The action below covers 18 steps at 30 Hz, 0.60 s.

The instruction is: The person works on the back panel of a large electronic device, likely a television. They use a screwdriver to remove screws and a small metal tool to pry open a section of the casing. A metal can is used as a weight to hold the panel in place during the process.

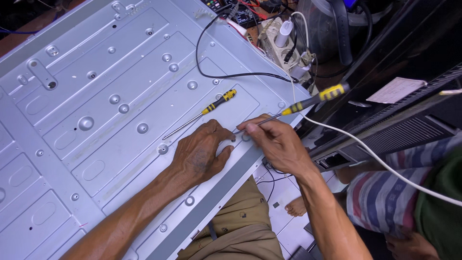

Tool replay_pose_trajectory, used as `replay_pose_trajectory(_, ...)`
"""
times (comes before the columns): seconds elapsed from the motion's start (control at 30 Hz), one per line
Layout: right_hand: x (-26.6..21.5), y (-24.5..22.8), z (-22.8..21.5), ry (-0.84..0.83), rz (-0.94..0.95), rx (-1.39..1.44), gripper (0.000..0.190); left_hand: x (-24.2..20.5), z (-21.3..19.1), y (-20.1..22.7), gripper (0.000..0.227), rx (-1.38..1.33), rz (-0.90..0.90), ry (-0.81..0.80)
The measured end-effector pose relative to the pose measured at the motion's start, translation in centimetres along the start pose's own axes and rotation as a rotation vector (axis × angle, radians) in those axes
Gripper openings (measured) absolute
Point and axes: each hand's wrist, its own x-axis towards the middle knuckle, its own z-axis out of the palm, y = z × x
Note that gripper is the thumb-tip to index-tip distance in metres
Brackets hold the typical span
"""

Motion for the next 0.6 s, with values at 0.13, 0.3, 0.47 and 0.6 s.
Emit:
replay_pose_trajectory(0.13, -0.1, 1.6, 0.9, 0.028, -0.035, -0.082, 0.022, 0.7, 0.6, -0.5, 0.023, 0.006, -0.046, -0.016)
replay_pose_trajectory(0.3, -1.4, 1.6, 1.1, 0.050, -0.053, -0.324, 0.020, 0.7, 0.2, 0.0, 0.027, 0.086, -0.083, -0.054)
replay_pose_trajectory(0.47, -1.9, 1.9, 0.6, 0.000, 0.016, -0.388, 0.021, 1.2, 0.7, -0.6, 0.025, 0.026, -0.107, -0.089)
replay_pose_trajectory(0.6, -1.7, 1.6, 0.7, -0.055, -0.015, -0.428, 0.021, 1.3, 1.0, -1.7, 0.023, -0.089, -0.076, -0.053)
